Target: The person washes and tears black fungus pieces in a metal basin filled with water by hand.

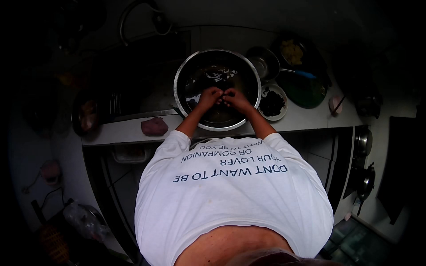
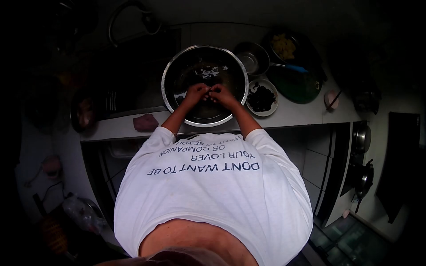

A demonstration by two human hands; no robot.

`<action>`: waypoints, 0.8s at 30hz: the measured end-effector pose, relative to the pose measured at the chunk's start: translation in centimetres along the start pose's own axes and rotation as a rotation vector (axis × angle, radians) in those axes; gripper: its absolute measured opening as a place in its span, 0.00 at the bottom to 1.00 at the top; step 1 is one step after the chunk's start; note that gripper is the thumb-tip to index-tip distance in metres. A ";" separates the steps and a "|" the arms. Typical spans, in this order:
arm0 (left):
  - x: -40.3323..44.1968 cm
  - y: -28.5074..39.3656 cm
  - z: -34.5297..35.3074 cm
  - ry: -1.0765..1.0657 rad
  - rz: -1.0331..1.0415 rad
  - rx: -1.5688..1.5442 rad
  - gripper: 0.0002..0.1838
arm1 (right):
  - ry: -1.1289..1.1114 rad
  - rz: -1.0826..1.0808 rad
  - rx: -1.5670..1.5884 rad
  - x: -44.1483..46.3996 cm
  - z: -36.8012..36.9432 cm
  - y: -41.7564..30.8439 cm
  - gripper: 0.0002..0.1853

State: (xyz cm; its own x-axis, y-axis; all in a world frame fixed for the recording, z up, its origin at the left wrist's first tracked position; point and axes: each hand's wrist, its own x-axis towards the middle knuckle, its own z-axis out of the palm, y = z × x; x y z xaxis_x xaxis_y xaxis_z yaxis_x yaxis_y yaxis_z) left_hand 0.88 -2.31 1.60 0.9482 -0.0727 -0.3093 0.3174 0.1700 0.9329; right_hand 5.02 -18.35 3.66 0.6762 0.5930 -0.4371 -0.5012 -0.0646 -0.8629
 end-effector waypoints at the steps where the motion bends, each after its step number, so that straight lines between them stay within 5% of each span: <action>1: 0.0 -0.1 0.0 -0.011 0.003 -0.026 0.09 | 0.013 -0.002 0.001 0.1 -0.2 0.1 0.10; 6: -0.1 0.2 0.4 -0.043 0.074 -0.147 0.11 | 0.071 -0.204 -0.222 -0.1 0.0 -0.9 0.07; 8: 0.1 -0.1 0.2 -0.055 0.242 0.127 0.11 | 0.108 -0.263 -0.302 1.8 -1.9 2.4 0.06; 10: -0.7 1.3 0.4 -0.019 -0.010 -0.028 0.11 | 0.121 -0.204 -0.240 1.5 -1.4 1.6 0.06; 12: -0.5 0.8 0.3 -0.008 0.000 0.078 0.10 | 0.105 -0.056 -0.064 0.4 -0.7 0.2 0.06; 24: -0.5 0.5 0.3 0.102 0.032 0.273 0.11 | 0.127 -0.075 -0.117 0.5 0.1 0.1 0.07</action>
State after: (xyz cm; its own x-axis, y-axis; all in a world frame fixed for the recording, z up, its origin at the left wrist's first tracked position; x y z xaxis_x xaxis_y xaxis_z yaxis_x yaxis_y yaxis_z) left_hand 0.54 -2.48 2.26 0.9587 0.0297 -0.2830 0.2846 -0.1007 0.9534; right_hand 5.20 -18.00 3.36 0.7759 0.4938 -0.3926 -0.3855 -0.1216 -0.9147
